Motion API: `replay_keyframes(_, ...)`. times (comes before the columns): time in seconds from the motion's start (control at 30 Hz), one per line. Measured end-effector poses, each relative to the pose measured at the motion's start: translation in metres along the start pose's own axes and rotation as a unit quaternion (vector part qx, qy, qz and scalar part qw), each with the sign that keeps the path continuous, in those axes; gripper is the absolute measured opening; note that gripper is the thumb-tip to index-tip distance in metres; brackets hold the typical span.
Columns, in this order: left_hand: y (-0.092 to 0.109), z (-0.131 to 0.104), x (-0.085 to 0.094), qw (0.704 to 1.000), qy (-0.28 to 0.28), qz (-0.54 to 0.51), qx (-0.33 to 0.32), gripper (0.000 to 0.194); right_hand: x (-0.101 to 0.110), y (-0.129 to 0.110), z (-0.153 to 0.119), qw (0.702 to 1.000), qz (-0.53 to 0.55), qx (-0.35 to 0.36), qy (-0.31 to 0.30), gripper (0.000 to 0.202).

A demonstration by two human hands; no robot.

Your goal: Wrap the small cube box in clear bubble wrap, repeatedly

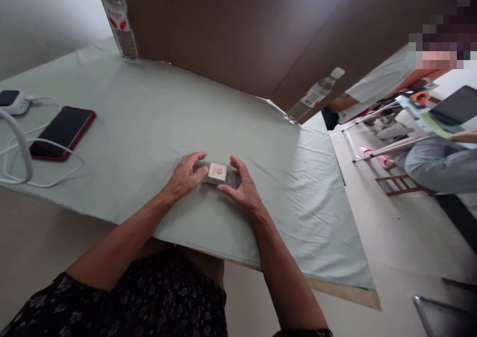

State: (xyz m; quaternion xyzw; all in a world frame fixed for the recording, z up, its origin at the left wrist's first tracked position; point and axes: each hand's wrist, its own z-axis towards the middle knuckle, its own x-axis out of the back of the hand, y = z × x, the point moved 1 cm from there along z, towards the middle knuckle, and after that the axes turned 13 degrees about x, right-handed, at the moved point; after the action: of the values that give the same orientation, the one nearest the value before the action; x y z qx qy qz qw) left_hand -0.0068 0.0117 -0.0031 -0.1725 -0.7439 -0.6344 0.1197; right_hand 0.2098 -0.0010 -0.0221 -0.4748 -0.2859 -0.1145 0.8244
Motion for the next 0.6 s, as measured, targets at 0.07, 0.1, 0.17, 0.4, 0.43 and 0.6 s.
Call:
replay_keyframes(0.07,-0.001,-0.001,0.0,1.0,-0.007,-0.004,0.003,0.056,0.002,0.0,-0.002,1.0,0.013,-0.009,0.006,0.096)
replay_keyframes(0.1,-0.002,-0.002,-0.001,1.0,-0.013,-0.004,-0.001,0.06,0.003,0.0,-0.003,1.0,0.015,-0.012,0.007,0.095)
replay_keyframes(0.17,-0.004,-0.002,-0.002,0.999,-0.026,0.006,-0.023,0.069,0.002,0.0,-0.003,1.0,0.015,-0.013,0.006,0.092)
replay_keyframes(0.4,-0.004,0.001,-0.009,0.995,-0.052,0.048,-0.076,0.082,-0.01,-0.002,0.003,1.0,0.016,-0.014,0.023,0.077)
replay_keyframes(0.43,-0.003,0.0,-0.009,0.995,-0.049,0.044,-0.073,0.081,-0.011,-0.004,0.004,0.999,0.01,-0.014,0.031,0.074)
replay_keyframes(0.6,-0.002,-0.002,-0.006,0.994,-0.025,0.068,-0.084,0.078,-0.015,-0.009,0.004,1.0,-0.011,-0.006,0.021,0.066)
